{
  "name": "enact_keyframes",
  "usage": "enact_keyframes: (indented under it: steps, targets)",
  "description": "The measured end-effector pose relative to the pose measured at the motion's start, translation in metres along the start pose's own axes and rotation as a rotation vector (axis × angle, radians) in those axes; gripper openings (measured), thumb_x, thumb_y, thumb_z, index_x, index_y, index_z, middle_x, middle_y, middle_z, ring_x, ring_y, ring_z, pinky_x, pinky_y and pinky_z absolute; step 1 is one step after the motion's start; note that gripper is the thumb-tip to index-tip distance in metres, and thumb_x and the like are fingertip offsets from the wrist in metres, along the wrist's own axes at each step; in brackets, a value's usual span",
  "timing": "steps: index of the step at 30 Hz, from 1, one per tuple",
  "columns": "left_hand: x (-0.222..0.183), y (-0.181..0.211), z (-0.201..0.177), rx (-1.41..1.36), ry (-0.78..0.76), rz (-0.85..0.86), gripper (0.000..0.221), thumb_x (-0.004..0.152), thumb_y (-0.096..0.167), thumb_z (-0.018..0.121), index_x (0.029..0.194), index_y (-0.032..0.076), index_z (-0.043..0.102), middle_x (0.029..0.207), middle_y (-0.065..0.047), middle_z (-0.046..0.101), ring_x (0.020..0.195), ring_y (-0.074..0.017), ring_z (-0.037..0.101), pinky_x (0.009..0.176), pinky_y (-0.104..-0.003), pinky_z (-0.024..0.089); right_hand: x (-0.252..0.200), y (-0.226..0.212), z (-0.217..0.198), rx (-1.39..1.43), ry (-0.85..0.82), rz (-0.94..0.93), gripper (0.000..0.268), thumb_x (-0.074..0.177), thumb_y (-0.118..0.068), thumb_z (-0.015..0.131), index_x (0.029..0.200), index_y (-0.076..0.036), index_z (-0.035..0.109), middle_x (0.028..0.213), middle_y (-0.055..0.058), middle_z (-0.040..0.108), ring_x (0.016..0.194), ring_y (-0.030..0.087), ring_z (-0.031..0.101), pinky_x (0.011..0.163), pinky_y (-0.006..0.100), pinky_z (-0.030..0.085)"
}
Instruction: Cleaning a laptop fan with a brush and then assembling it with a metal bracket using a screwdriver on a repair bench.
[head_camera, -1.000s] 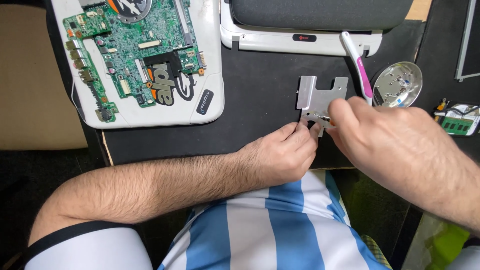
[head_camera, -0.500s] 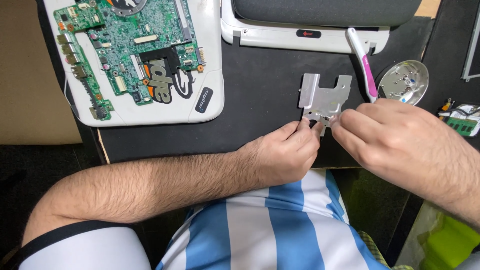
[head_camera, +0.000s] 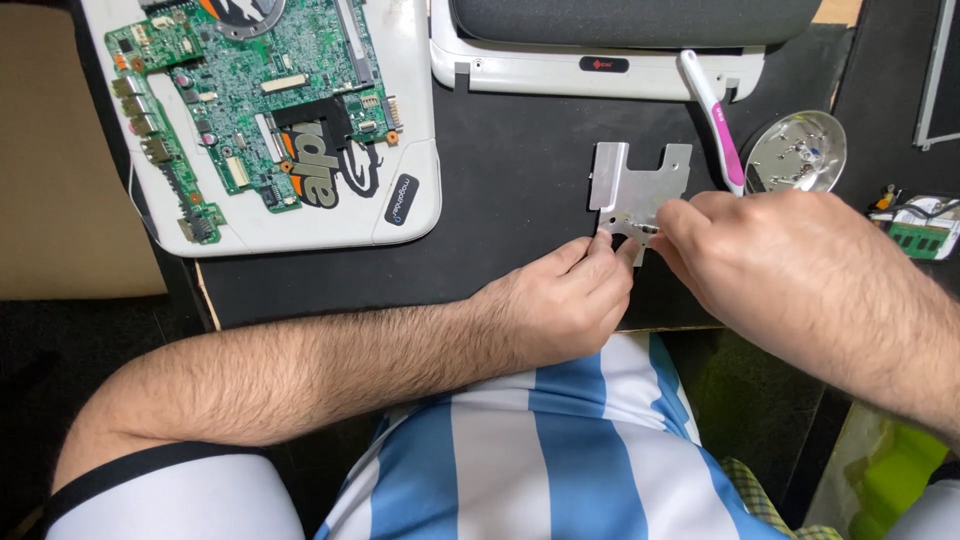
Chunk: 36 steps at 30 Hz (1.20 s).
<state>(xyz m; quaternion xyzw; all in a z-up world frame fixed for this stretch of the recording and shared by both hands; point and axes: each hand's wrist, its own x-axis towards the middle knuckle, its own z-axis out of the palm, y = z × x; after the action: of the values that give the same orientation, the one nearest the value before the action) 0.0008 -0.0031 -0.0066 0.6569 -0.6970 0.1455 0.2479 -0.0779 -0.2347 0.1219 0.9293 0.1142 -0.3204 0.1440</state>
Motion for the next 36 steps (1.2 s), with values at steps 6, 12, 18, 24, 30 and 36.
enact_keyframes:
  steps: [6, 12, 18, 24, 30, 36]
  targets:
    - [0.004, -0.005, -0.009, -0.017, 0.003, 0.013, 0.035, 0.122, 0.005, 0.058, 0.135, -0.005, 0.089, 0.123, -0.015, 0.083, 0.12, -0.0328, 0.081, 0.111, -0.04, 0.067, -0.004, 0.0, -0.004, 0.136, 0.142, -0.004, 0.018, 0.119, -0.03, 0.065, 0.113, -0.018, 0.053, 0.087, -0.001, 0.059, 0.046, 0.025, 0.065, 0.04, 0.044, 0.054]
    - [0.0, -0.004, -0.004, 0.016, -0.003, 0.032, 0.035, 0.121, 0.007, 0.061, 0.139, -0.004, 0.088, 0.131, -0.018, 0.087, 0.123, -0.0328, 0.081, 0.112, -0.04, 0.067, -0.009, 0.002, 0.002, -0.042, 0.229, -0.175, 0.031, 0.112, 0.0, 0.076, 0.093, -0.021, 0.063, 0.084, -0.004, 0.063, 0.075, 0.024, 0.069, 0.075, 0.043, 0.064]
    - [-0.005, 0.002, 0.007, -0.002, -0.007, 0.029, 0.032, 0.12, 0.008, 0.062, 0.134, -0.002, 0.089, 0.137, -0.022, 0.087, 0.126, -0.0355, 0.083, 0.111, -0.041, 0.068, -0.005, 0.0, 0.007, 0.006, 0.125, -0.166, 0.016, 0.108, -0.005, 0.078, 0.11, -0.018, 0.069, 0.088, -0.004, 0.071, 0.078, 0.022, 0.076, 0.073, 0.042, 0.069]
    - [-0.002, -0.003, 0.0, -0.013, -0.005, 0.037, 0.03, 0.119, 0.004, 0.064, 0.137, -0.005, 0.087, 0.126, -0.019, 0.086, 0.121, -0.0355, 0.081, 0.112, -0.042, 0.067, 0.006, 0.0, 0.001, 0.047, 0.002, -0.037, 0.022, 0.109, -0.013, 0.075, 0.101, -0.024, 0.057, 0.079, -0.009, 0.066, 0.065, 0.022, 0.076, 0.054, 0.047, 0.062]
    - [0.001, -0.005, -0.003, -0.012, 0.018, 0.033, 0.029, 0.119, 0.001, 0.063, 0.13, -0.002, 0.09, 0.116, -0.013, 0.081, 0.12, -0.0351, 0.081, 0.108, -0.04, 0.066, 0.011, -0.001, 0.0, -0.026, 0.039, 0.127, 0.043, 0.13, -0.06, 0.061, 0.101, -0.028, 0.067, 0.079, -0.014, 0.078, 0.069, 0.025, 0.084, 0.057, 0.044, 0.064]
    - [-0.002, -0.005, 0.001, -0.062, 0.04, 0.058, 0.026, 0.117, -0.001, 0.064, 0.123, -0.002, 0.089, 0.12, -0.019, 0.082, 0.12, -0.0405, 0.081, 0.107, -0.044, 0.067, 0.015, -0.007, -0.019, 0.012, -0.099, 0.184, 0.05, 0.132, -0.063, 0.057, 0.106, -0.022, 0.068, 0.067, -0.004, 0.079, 0.069, 0.032, 0.086, 0.06, 0.049, 0.069]
